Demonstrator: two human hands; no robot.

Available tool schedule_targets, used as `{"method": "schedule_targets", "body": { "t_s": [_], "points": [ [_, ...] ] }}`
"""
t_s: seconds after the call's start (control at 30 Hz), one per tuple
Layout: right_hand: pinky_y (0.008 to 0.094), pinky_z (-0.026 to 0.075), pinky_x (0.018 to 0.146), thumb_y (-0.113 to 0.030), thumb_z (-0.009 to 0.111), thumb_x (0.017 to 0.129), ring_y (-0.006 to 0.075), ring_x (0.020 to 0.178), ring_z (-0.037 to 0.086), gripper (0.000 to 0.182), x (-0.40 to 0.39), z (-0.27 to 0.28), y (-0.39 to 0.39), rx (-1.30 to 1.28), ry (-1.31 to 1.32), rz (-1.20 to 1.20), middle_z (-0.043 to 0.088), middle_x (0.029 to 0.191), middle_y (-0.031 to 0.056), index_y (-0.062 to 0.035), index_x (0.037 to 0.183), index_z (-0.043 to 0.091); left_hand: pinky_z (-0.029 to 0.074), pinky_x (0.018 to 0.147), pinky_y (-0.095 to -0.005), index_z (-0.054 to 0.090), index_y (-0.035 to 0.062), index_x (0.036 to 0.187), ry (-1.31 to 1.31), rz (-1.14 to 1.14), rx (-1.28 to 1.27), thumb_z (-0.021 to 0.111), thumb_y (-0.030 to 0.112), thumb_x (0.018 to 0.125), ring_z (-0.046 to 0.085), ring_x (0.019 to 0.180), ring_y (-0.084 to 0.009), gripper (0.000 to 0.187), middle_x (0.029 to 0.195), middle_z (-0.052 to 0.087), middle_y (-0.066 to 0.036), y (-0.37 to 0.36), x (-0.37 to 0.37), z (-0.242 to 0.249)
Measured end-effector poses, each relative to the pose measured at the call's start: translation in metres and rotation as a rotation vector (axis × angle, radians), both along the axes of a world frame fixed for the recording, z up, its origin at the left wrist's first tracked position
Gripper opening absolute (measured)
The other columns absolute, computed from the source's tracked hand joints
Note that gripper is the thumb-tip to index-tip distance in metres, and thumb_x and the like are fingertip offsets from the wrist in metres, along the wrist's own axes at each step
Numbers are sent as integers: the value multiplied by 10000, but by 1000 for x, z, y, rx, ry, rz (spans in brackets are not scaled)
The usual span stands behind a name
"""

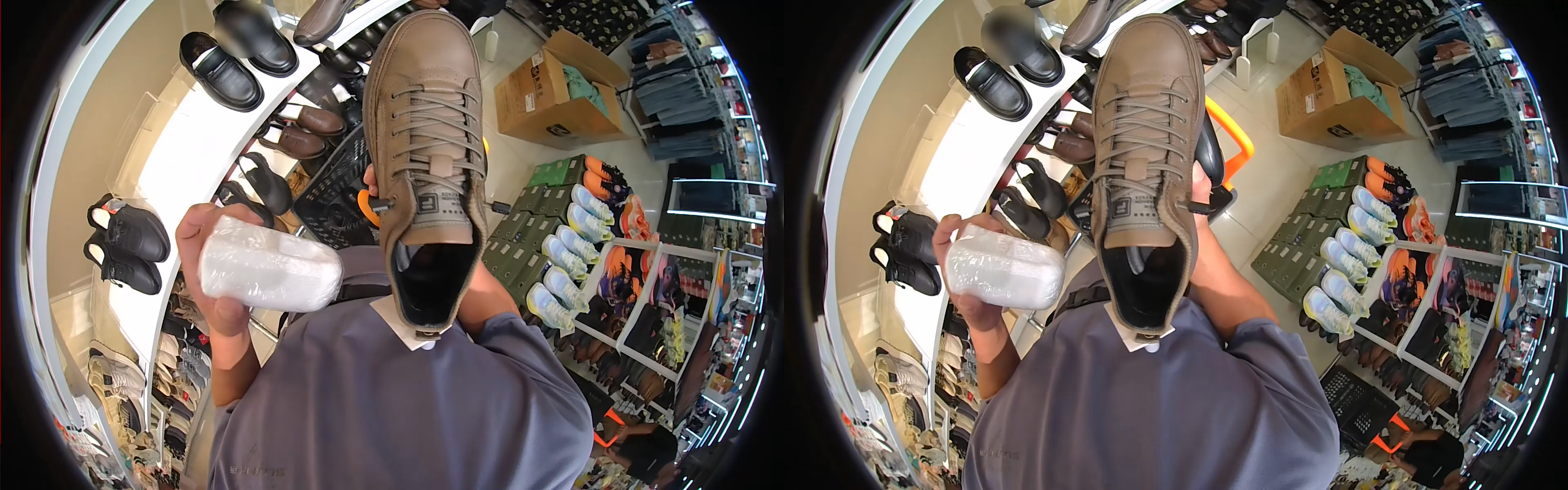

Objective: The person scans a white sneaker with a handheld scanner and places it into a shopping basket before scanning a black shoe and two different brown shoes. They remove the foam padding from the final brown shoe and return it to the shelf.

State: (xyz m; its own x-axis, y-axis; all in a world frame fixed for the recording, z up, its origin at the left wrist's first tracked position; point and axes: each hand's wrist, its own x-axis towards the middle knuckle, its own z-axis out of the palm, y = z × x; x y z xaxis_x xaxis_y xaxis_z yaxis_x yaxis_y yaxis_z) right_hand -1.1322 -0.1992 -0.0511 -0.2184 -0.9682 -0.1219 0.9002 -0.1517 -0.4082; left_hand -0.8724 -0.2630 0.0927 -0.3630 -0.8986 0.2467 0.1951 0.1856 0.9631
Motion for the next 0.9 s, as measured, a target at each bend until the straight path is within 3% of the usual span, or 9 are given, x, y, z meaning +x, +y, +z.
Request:
{"method": "schedule_targets", "body": {
  "t_s": [0.17, 0.23, 0.37, 0.5, 0.57, 0.63, 0.67, 0.77, 0.9],
  "points": [
    [434, 468, 961, -480, 618, 817, 295, 1101, 566, 745, 9, 55, 6, -98, 17, -51, 546, 1252, 184, 14, 1338, 416, 461, 762, -315, 362, 27, 1278, 51, 47, -298, 757, 692, 603, 556, 897, -232, 1027, 1059, 547, -243, 3, -11, 17],
    [437, 447, 986, -519, 641, 784, 291, 1129, 547, 799, 8, 51, 6, -140, -86, 57, 536, 1264, 174, -1, 1347, 411, 466, 763, -311, 358, 13, 1278, 160, -147, -471, 801, 647, 567, 560, 889, -235, 1050, 1059, 547, -262, 0, -13, 20],
    [437, 425, 1010, -529, 658, 760, 294, 1171, 515, 842, 10, 61, 7, -66, -86, 26, 506, 1300, 168, -24, 1375, 384, 501, 709, -297, 401, -15, 1264, 170, -304, -537, 858, 556, 533, 590, 858, -243, 1034, 1058, 548, -283, 4, -30, 27],
    [440, 417, 1018, -533, 644, 764, 298, 1185, 505, 847, 12, 68, 13, -112, -51, 34, 492, 1317, 172, -32, 1389, 368, 535, 647, -338, 505, -30, 1178, -108, -264, -748, 838, 566, 543, 642, 807, -286, 933, 981, 604, -253, 14, -47, 47],
    [444, 412, 1023, -545, 616, 771, 303, 1186, 504, 840, 13, 70, 15, -54, 93, -36, 488, 1322, 176, -40, 1394, 365, 541, 620, -353, 547, -20, 1133, -153, -221, -736, 830, 559, 553, 657, 790, -301, 867, 940, 627, -212, 23, -57, 48],
    [449, 414, 1020, -557, 594, 773, 309, 1182, 507, 835, 10, 60, 18, -48, 9, 9, 486, 1326, 177, -43, 1392, 368, 536, 609, -339, 549, -6, 1134, -277, -245, -850, 821, 556, 571, 654, 773, -290, 841, 934, 636, -174, 23, -62, 50],
    [451, 415, 1019, -556, 592, 773, 311, 1178, 510, 833, 9, 59, 20, -48, -7, 27, 488, 1324, 178, -45, 1391, 370, 541, 722, -366, 514, -12, 1203, -382, -285, -833, 812, 551, 558, 643, 850, -303, 906, 1011, 618, -204, 26, -59, 55],
    [455, 422, 1012, -549, 592, 773, 317, 1163, 522, 828, 11, 60, 20, -80, -31, 26, 494, 1315, 184, -39, 1387, 372, 542, 708, -364, 527, -4, 1193, -475, -223, -852, 824, 536, 559, 643, 844, -296, 884, 990, 626, -185, 27, -58, 57],
    [457, 496, 917, -585, 584, 762, 341, 1063, 575, 838, 14, 66, 17, 65, 26, -50, 530, 1245, 202, -16, 1350, 401, 541, 685, -346, 552, 4, 1172, -543, -165, -910, 826, 535, 556, 646, 846, -293, 858, 967, 634, -167, 29, -57, 57]
  ]
}}
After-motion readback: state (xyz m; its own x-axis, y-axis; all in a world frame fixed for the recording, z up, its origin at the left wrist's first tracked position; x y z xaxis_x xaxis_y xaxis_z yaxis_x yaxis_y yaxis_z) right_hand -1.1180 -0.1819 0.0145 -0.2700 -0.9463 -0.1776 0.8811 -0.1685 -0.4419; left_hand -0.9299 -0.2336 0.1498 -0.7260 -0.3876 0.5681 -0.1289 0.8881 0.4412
